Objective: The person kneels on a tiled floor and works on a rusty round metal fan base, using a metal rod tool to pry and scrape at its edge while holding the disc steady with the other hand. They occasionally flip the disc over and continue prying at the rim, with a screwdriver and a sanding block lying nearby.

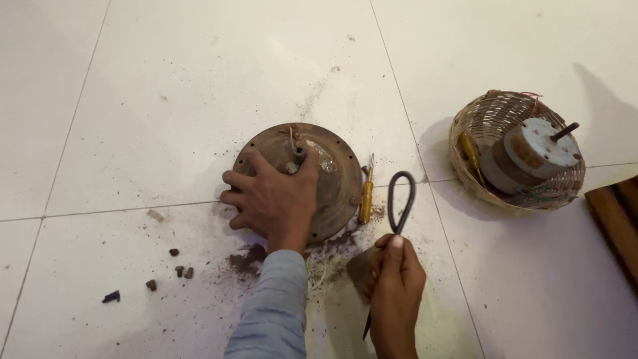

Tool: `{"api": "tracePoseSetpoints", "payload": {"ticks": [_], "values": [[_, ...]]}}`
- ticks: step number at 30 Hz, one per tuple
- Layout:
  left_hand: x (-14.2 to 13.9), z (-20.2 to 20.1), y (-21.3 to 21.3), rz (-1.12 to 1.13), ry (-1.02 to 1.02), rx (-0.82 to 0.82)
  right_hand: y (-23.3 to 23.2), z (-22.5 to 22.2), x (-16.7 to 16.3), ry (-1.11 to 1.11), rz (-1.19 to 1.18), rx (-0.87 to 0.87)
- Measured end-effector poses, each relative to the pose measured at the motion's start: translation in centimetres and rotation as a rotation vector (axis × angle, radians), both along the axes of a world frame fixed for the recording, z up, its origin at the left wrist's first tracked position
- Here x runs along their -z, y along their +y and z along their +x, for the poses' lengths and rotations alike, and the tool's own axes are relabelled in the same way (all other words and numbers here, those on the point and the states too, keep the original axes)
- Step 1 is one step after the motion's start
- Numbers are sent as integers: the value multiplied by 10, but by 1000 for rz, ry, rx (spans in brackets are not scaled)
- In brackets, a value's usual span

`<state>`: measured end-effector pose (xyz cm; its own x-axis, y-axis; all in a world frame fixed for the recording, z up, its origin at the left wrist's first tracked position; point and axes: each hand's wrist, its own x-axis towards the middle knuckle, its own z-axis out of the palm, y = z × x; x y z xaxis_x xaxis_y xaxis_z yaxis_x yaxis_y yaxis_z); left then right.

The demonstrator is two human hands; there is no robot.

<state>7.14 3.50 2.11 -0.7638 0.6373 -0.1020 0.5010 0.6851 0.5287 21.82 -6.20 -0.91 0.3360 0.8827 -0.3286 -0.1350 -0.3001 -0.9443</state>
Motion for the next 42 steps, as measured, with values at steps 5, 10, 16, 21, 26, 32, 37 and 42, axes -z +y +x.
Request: {"api": "tracePoseSetpoints", "payload": {"ticks": [5,10,16,21,26,32,37,42], "values": [[3,-5,3,-61,-106,49,5,9,15,67,-92,-70],[9,-54,-5,-111,-393,417,15,31,32,-14,-246,-128],[31,-108,-34,-13,-1049,428,27,53,7,-1147,-327,-316],[40,-93,-43,82,-1268,208,113,44,-25,-1117,353,-302],[15,-84,-37,-31,-1311,172,225,-4,21,-527,-74,-669],[-3,-79,-21,-189,-1038,14,216,-11,64,-359,-39,-358],[-14,-78,-32,-105,-588,309,128,-24,40,-132,42,-63],[-43,-68,-43,181,-331,375,106,-40,-7,124,283,19]]}}
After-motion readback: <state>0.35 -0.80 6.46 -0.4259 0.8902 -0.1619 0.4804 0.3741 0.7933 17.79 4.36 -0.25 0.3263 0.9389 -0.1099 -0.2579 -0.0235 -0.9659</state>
